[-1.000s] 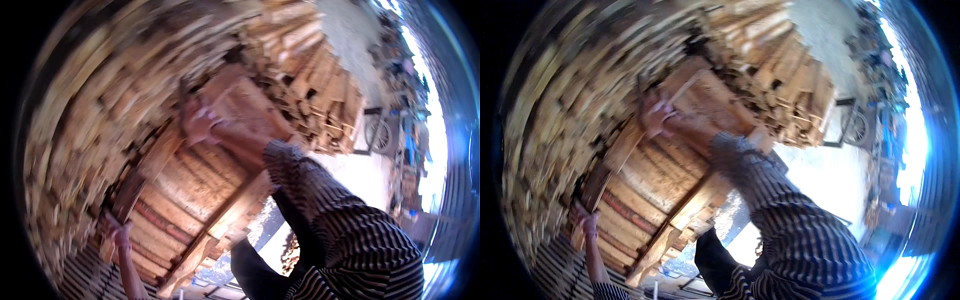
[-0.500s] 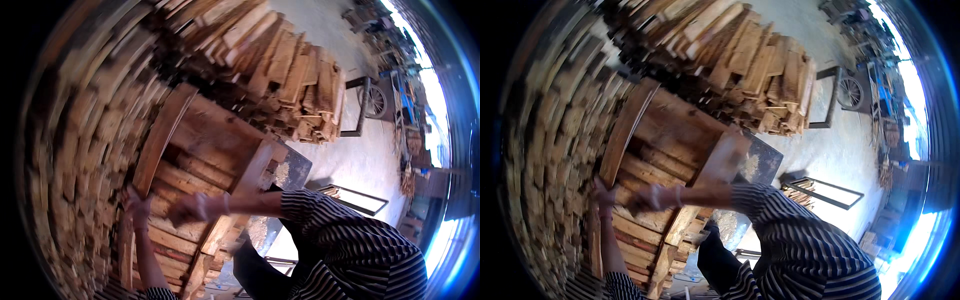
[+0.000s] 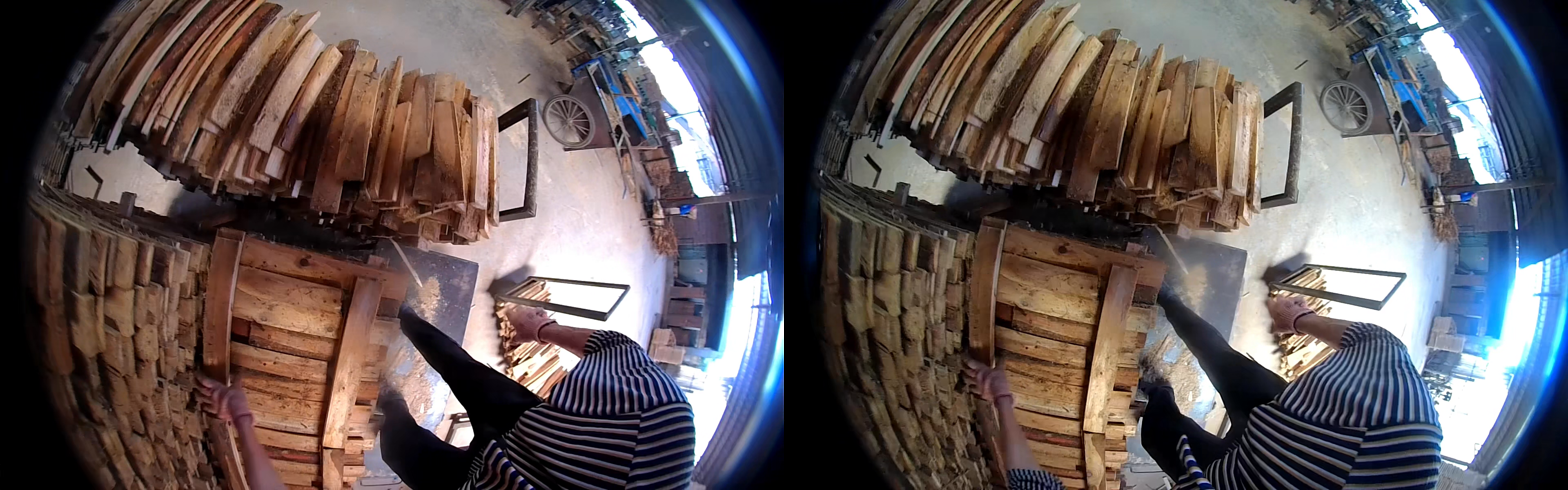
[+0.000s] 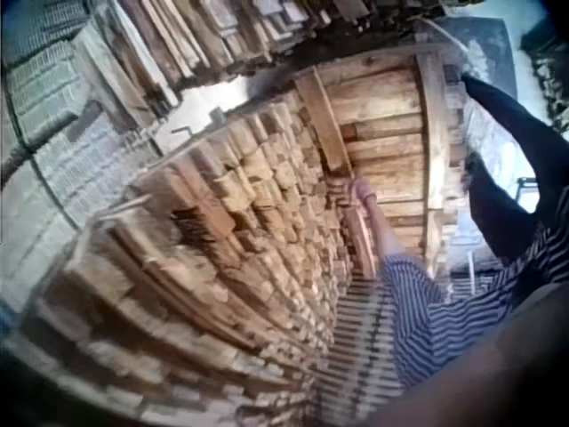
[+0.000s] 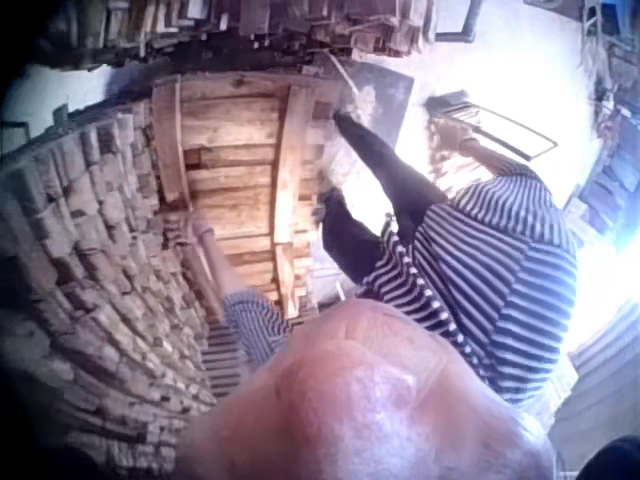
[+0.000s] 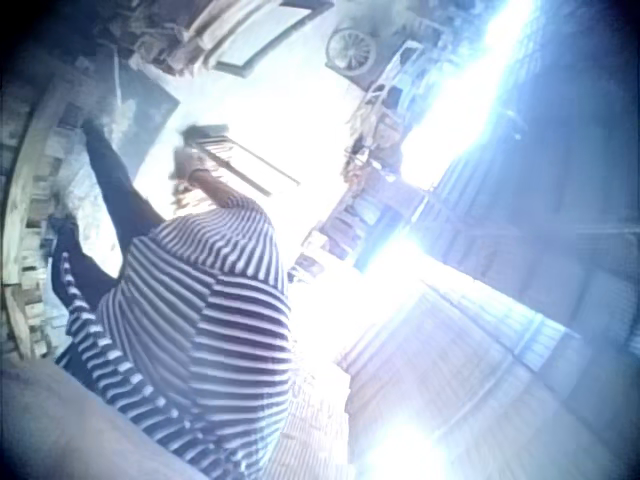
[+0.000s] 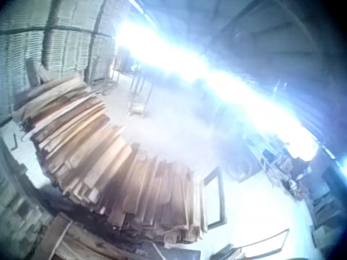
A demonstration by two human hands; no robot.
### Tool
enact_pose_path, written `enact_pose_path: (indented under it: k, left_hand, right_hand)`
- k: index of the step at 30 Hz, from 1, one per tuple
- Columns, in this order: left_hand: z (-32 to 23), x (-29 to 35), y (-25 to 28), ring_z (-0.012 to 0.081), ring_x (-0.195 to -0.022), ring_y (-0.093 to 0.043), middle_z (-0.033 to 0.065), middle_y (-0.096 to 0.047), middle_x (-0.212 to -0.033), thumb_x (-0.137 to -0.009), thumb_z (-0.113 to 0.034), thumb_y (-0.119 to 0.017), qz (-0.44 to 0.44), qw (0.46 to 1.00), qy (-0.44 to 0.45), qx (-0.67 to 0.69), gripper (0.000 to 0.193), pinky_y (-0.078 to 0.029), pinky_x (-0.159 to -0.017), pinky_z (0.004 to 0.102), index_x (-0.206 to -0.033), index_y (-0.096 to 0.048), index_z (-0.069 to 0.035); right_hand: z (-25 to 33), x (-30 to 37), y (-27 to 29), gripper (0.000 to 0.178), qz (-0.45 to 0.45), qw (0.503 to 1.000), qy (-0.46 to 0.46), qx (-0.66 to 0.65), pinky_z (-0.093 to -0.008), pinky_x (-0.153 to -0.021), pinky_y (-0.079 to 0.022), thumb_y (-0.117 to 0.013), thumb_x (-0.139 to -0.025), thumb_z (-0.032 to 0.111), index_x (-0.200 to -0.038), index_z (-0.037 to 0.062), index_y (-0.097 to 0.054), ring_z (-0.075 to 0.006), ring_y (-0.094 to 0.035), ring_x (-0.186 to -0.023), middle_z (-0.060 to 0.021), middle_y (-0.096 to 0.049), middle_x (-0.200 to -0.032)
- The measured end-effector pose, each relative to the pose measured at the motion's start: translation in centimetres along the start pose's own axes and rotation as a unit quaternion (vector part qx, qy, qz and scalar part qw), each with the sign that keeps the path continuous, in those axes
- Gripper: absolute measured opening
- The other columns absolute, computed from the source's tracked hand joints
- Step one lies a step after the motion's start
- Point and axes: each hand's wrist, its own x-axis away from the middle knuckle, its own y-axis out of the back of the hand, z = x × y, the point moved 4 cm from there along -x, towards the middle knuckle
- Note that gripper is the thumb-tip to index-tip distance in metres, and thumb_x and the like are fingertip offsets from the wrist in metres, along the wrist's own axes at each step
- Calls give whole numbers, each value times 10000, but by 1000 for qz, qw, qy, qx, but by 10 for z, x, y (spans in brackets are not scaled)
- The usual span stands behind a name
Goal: The person repeatedly picks up wooden planks from a large pile and stacks them onto a metal rack. The person handles the planks one by one, arranging them vertically on the rack to form a neat stack.
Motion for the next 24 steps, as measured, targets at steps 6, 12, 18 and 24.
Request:
enact_pose_path:
  k: [6, 12, 18, 24]
  left_hand:
    - [-21, -42, 222, 204, -1230, -601, 72, -544, -1507, -1001, -449, -714, 233, 285, -43, 929, 710, -536, -928, 390, -1551, -467, -75]
    - [-61, -174, 414, 223, -1276, -578, 32, -596, -1450, -961, -559, -752, 430, 39, 27, 902, 715, -504, -1000, 420, -1461, -575, -79]
    - [-38, -206, 504, 270, -1287, -623, 178, -659, -1413, -1023, -441, -690, 353, 166, -83, 917, 657, -480, -1087, 409, -1493, -575, 3]
    - [-14, -198, 523, 256, -1155, -695, 150, -693, -1367, -1028, -341, -702, 338, 152, -169, 913, 561, -558, -975, 355, -1467, -600, -7]
  right_hand:
    - [112, 10, 238, 846, -304, 740, 348, -490, -377, -1073, -531, -771, -938, 267, -1633, 59, -336, -315, -658, -1285, -201, -641, -1442]
    - [158, -64, 419, 1182, -349, 730, 142, -570, -458, -1204, -421, -773, -887, 616, -1700, 71, -111, -418, -496, -1458, -258, -318, -1697]
    - [172, -101, 463, 1406, -202, 747, 59, -631, -486, -1198, -436, -807, -815, 695, -1699, 97, 109, -453, -459, -1480, -276, -159, -1743]
    - [120, -101, 453, 1472, -140, 636, 123, -748, -482, -1132, -499, -930, -759, 540, -1698, 118, 122, -387, -558, -1394, -295, -426, -1613]
